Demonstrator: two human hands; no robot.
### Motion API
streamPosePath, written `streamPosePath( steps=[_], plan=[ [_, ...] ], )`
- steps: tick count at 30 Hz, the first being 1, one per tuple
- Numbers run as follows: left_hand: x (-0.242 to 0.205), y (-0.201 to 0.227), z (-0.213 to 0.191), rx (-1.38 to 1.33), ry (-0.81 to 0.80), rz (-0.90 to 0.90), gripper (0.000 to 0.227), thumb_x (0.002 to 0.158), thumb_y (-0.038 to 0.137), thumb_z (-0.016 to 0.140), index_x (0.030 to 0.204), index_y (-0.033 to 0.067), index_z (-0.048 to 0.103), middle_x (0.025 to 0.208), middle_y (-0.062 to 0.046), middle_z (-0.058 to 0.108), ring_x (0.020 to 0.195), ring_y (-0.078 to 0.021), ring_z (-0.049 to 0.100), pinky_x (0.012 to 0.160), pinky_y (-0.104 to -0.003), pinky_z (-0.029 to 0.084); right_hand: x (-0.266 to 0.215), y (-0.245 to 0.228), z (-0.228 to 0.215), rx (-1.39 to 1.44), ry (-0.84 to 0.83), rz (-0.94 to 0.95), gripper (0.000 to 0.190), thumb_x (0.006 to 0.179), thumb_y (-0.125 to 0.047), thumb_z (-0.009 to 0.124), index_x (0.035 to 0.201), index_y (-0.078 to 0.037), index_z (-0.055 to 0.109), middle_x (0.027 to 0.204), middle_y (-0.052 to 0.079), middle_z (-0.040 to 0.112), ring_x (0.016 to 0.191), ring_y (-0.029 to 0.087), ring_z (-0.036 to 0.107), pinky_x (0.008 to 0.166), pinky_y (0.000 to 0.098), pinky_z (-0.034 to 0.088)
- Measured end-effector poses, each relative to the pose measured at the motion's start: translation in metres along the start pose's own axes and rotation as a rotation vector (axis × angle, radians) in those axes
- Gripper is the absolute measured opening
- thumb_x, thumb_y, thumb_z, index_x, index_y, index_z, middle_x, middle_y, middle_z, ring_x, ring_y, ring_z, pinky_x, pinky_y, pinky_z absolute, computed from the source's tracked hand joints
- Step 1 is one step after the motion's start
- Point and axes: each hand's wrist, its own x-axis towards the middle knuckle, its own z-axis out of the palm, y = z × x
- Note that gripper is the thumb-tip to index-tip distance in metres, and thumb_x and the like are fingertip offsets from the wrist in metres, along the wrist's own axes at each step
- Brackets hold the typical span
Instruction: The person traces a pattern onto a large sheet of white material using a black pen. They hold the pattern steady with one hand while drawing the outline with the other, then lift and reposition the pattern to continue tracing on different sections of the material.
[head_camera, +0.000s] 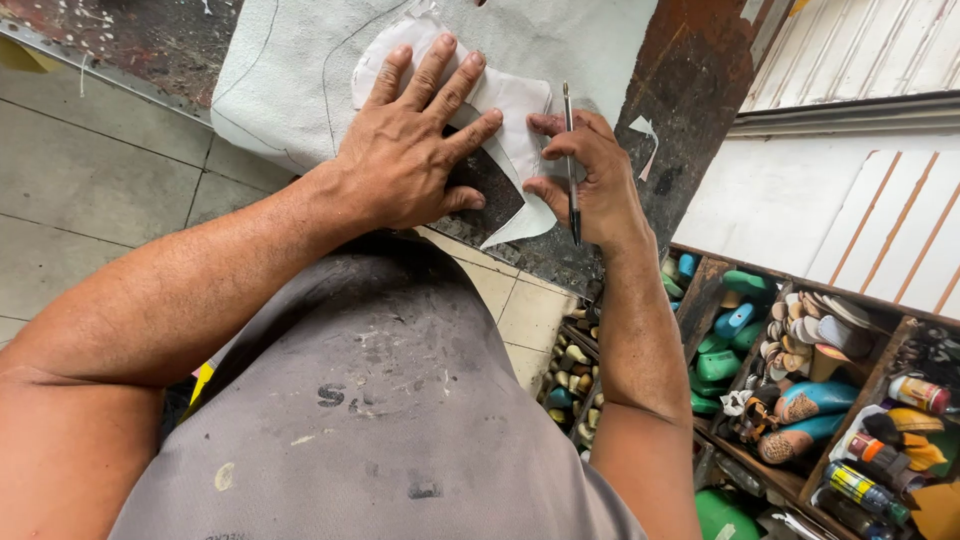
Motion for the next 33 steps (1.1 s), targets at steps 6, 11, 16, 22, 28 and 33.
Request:
streamPosePath(
  steps=[6, 11, 16, 22, 28, 33],
  plan=[
    [0.002, -0.001, -0.002, -0.004, -0.019, 0.0, 0.092, 0.089, 0.081, 0.047, 0.159, 0.0219, 0.046, 0.171, -0.024, 0.02, 0.156, -0.0472, 0.005, 0.123, -0.065, 0.002, 0.004, -0.009, -0.003, -0.047, -0.044, 0.043, 0.033, 0.097, -0.03, 0.079, 0.107, -0.011, 0.054, 0.134, 0.019, 0.068, 0.124, 0.034, 0.057, 0.109, 0.0482, 0.043],
    [0.001, -0.001, -0.005, 0.0, -0.017, 0.013, 0.091, 0.089, 0.081, 0.048, 0.158, 0.0216, 0.048, 0.17, -0.024, 0.022, 0.156, -0.0471, 0.008, 0.123, -0.065, 0.005, -0.001, -0.01, 0.003, 0.006, 0.009, 0.023, 0.031, 0.095, -0.019, 0.082, 0.105, -0.012, 0.054, 0.13, 0.017, 0.07, 0.126, 0.031, 0.06, 0.11, 0.0473, 0.042],
    [0.0, -0.001, -0.004, 0.004, 0.008, 0.037, 0.091, 0.09, 0.08, 0.049, 0.158, 0.0194, 0.05, 0.17, -0.026, 0.022, 0.156, -0.0488, 0.008, 0.123, -0.066, 0.005, -0.004, -0.02, 0.007, 0.047, 0.062, 0.041, 0.025, 0.099, -0.011, 0.078, 0.106, -0.009, 0.055, 0.129, 0.019, 0.069, 0.129, 0.034, 0.058, 0.11, 0.0486, 0.047],
    [0.0, -0.002, -0.007, 0.005, 0.004, 0.043, 0.092, 0.089, 0.081, 0.049, 0.158, 0.0201, 0.05, 0.17, -0.025, 0.024, 0.155, -0.0488, 0.01, 0.123, -0.065, 0.006, -0.006, -0.022, 0.01, 0.078, 0.087, 0.012, 0.022, 0.101, -0.013, 0.075, 0.106, -0.009, 0.054, 0.128, 0.02, 0.067, 0.122, 0.035, 0.061, 0.106, 0.05, 0.048],
    [-0.001, -0.003, -0.007, 0.012, -0.005, 0.036, 0.092, 0.089, 0.082, 0.048, 0.158, 0.0212, 0.05, 0.171, -0.024, 0.025, 0.156, -0.0477, 0.009, 0.123, -0.065, 0.006, -0.011, -0.018, 0.013, 0.036, 0.104, 0.013, 0.022, 0.1, -0.017, 0.076, 0.106, -0.01, 0.056, 0.126, 0.019, 0.07, 0.127, 0.034, 0.061, 0.112, 0.0499, 0.044],
    [-0.003, -0.003, -0.01, -0.002, 0.004, 0.047, 0.091, 0.088, 0.08, 0.051, 0.157, 0.02, 0.052, 0.17, -0.025, 0.026, 0.155, -0.0486, 0.012, 0.122, -0.066, 0.008, -0.013, -0.017, 0.015, 0.033, 0.108, 0.022, 0.02, 0.101, -0.018, 0.074, 0.105, -0.01, 0.056, 0.127, 0.017, 0.07, 0.128, 0.035, 0.061, 0.113, 0.0509, 0.045]
  ],
)
